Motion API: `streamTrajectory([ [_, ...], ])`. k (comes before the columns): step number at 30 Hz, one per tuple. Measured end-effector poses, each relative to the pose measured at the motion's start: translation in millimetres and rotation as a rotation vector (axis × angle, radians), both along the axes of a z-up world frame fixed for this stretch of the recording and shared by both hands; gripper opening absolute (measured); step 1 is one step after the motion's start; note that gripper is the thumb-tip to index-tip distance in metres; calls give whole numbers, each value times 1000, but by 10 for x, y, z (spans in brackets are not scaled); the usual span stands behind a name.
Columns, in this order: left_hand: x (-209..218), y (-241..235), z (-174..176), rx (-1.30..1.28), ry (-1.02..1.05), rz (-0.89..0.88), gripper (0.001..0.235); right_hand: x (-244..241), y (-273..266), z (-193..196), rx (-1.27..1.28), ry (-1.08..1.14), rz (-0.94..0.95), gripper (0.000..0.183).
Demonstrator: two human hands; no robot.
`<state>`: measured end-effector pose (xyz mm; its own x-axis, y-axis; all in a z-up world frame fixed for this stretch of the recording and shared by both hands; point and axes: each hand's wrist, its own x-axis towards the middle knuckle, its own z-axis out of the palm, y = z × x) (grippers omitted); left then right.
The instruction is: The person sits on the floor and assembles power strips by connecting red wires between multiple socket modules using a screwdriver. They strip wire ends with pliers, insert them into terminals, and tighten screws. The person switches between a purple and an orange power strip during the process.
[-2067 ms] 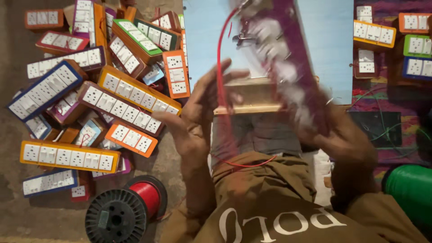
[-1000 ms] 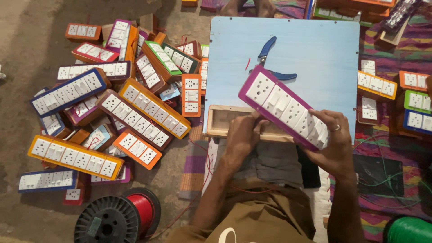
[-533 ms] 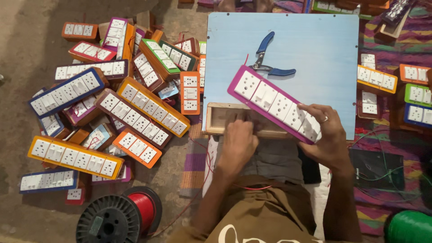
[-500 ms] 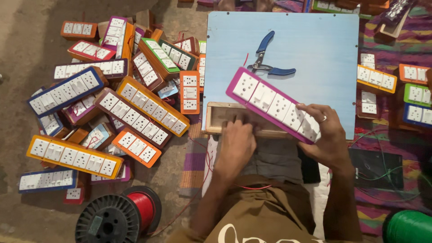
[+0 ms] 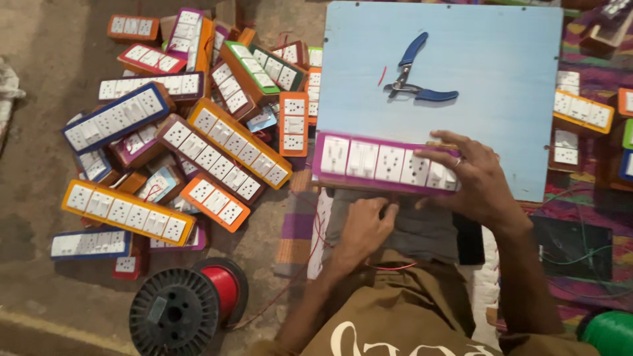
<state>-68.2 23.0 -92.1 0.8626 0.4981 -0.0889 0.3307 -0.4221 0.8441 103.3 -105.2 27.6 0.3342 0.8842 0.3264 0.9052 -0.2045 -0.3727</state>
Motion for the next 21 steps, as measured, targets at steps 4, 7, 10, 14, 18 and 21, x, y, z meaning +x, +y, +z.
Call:
streamTrajectory([
  [4,-269,391,91,-151,-33,-361,38,5,-15,-8,-36,-49,-1,82],
  [7,-438,497,321,-103,37,-648,43,-17,-36,-5,-59,-83,-47,80],
  [10,-479,385,662,53,-188,-554,36,-26,-8,-18,-31,-88,-49,78],
  [14,-174,357,917,471,-401,-261,47,-21,-11,-61,-8,-138,-42,73],
  [18,349,545,683,809,-334,-275,90,1,-130,-240,309,47,17,73],
  [21,423,572,442,939,-314,-267,82,89,-156,-512,692,89,-43,78],
])
